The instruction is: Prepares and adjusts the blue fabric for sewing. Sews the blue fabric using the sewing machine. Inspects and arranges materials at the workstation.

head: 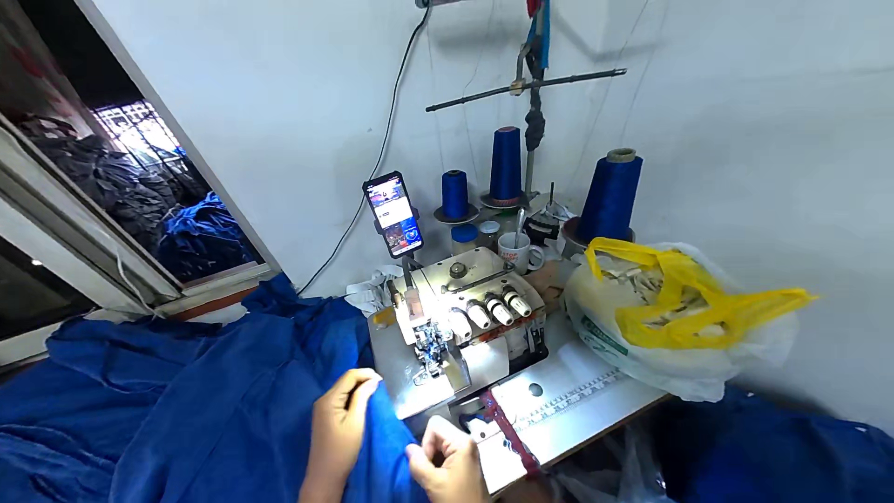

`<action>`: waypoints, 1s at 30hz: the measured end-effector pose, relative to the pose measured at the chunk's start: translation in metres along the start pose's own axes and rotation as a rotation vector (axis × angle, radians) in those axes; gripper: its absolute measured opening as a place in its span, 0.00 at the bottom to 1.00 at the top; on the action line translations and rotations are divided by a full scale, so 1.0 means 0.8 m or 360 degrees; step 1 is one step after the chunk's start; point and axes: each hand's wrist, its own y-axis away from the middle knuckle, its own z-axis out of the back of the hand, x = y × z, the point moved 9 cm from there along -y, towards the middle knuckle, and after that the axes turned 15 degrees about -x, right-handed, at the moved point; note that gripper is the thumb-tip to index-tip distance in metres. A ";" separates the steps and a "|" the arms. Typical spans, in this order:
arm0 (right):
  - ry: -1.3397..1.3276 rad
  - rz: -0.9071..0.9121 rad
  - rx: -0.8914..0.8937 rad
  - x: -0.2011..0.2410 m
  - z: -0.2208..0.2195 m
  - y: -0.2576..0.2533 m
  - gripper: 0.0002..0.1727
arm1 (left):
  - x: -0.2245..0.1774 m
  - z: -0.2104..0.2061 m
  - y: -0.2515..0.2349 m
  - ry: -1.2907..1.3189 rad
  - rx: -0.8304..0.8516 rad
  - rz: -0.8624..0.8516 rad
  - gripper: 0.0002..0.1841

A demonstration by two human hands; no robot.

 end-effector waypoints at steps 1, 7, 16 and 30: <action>0.0007 0.0005 -0.0065 0.001 0.017 -0.010 0.10 | 0.002 -0.024 0.000 0.0052 0.0036 0.0047 0.09; 0.0182 -0.0086 -0.0144 -0.015 0.085 -0.030 0.12 | -0.012 -0.094 0.018 0.0063 0.0161 0.0026 0.07; 0.0166 -0.0118 -0.0077 -0.022 0.081 -0.018 0.12 | -0.078 -0.093 0.075 -0.1057 0.0037 -0.0792 0.15; 0.0160 0.0017 -0.0239 -0.020 0.071 -0.044 0.12 | -0.032 -0.068 0.055 -0.0260 0.0177 -0.0078 0.19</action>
